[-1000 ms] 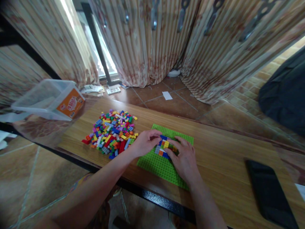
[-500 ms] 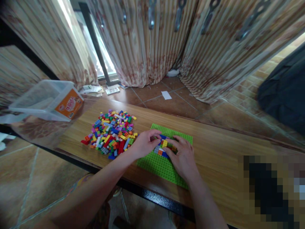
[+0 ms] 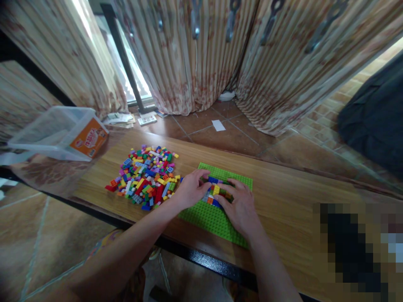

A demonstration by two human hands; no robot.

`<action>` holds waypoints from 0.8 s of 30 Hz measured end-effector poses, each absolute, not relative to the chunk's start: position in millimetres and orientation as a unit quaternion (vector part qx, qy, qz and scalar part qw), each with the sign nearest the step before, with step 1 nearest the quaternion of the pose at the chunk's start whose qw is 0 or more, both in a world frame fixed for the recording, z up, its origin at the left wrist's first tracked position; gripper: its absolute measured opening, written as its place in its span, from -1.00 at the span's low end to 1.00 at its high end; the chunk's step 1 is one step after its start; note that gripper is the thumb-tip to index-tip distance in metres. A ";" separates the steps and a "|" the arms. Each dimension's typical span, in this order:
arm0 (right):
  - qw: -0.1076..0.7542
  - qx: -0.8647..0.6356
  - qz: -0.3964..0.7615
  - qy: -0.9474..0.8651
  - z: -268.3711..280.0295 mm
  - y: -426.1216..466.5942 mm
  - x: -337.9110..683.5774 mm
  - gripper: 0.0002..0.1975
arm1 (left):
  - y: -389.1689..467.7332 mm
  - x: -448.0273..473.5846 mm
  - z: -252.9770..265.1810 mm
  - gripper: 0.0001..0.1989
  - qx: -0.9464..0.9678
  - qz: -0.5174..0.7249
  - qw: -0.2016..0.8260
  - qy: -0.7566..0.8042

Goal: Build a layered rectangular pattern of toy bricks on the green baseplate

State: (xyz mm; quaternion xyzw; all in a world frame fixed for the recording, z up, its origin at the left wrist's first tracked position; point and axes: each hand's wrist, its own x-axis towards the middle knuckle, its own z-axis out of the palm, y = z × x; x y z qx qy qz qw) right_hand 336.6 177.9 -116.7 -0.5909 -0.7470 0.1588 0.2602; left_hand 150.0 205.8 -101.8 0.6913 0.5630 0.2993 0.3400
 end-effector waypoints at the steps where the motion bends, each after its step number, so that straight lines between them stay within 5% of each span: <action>1: 0.259 -0.592 0.160 -0.746 -116.7 178.1 336.7 -0.66 | 205.7 149.9 -101.4 -0.64 0.692 0.298 0.340 0.563; 24: 0.234 -0.609 0.156 -0.742 -111.8 177.0 329.9 -0.68 | 203.8 159.8 -91.6 -0.50 0.679 0.254 0.301 0.619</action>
